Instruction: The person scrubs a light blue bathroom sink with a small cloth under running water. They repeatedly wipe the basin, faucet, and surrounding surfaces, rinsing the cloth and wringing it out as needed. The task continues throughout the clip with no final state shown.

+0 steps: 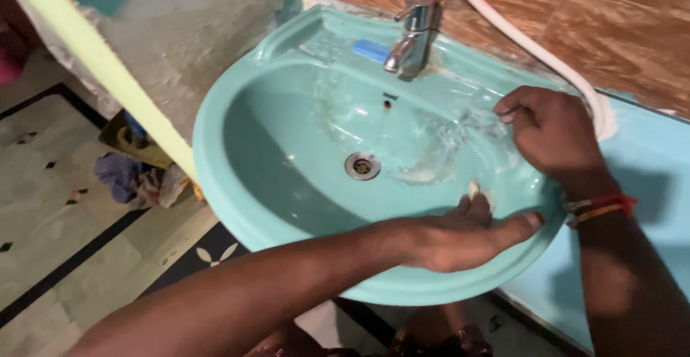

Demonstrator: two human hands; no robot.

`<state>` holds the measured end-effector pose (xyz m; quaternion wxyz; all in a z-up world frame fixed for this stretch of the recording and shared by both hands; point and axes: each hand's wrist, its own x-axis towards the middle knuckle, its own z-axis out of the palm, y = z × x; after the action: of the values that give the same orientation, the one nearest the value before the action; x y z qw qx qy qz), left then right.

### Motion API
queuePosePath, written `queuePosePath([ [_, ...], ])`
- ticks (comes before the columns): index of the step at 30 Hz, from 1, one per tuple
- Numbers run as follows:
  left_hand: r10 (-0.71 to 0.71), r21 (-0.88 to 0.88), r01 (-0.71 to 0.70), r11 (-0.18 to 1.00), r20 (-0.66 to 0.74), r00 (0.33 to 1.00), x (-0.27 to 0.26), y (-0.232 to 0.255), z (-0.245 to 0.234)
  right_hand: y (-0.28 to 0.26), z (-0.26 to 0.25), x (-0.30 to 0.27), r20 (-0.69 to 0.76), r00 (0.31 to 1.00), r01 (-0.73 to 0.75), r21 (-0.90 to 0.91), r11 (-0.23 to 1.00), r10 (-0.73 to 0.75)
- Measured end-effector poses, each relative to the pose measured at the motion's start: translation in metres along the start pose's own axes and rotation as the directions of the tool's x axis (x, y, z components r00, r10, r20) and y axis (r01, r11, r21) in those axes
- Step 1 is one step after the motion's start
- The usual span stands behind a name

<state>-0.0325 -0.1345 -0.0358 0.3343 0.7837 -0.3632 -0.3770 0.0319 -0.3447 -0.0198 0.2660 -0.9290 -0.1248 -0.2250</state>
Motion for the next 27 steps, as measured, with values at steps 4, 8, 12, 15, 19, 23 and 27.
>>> queuePosePath([
  [4,0.092,0.091,-0.108,0.990,0.168,0.981,-0.037,-0.024,-0.014,-0.002,0.001,0.000,0.007,1.000,0.015,-0.068,0.998,-0.015],
  [8,-0.685,0.295,0.677,0.675,-0.094,0.723,-0.142,-0.077,-0.077,-0.001,-0.002,0.000,0.033,0.999,-0.037,-0.082,0.996,0.040],
  [12,-0.404,0.577,0.638,0.510,-0.494,0.770,-0.175,-0.144,-0.136,0.001,-0.002,-0.006,0.060,0.995,-0.076,-0.137,0.988,0.085],
  [15,-0.154,0.688,0.488,0.537,-0.489,0.858,-0.166,-0.175,-0.136,-0.003,0.000,-0.007,-0.007,0.999,0.053,-0.096,0.994,-0.054],
  [19,-0.147,0.436,0.289,0.852,-0.331,0.932,-0.153,-0.114,-0.025,-0.014,-0.004,-0.005,0.037,0.997,-0.060,-0.171,0.983,0.068],
  [23,-0.243,0.403,0.302,0.864,-0.190,0.951,-0.139,-0.050,-0.014,-0.025,-0.005,-0.009,0.038,0.995,-0.087,-0.136,0.987,0.093],
  [27,-0.499,0.516,0.370,0.773,0.134,0.856,-0.108,-0.118,-0.088,-0.019,0.000,-0.008,0.002,0.999,0.034,-0.246,0.969,-0.035],
])
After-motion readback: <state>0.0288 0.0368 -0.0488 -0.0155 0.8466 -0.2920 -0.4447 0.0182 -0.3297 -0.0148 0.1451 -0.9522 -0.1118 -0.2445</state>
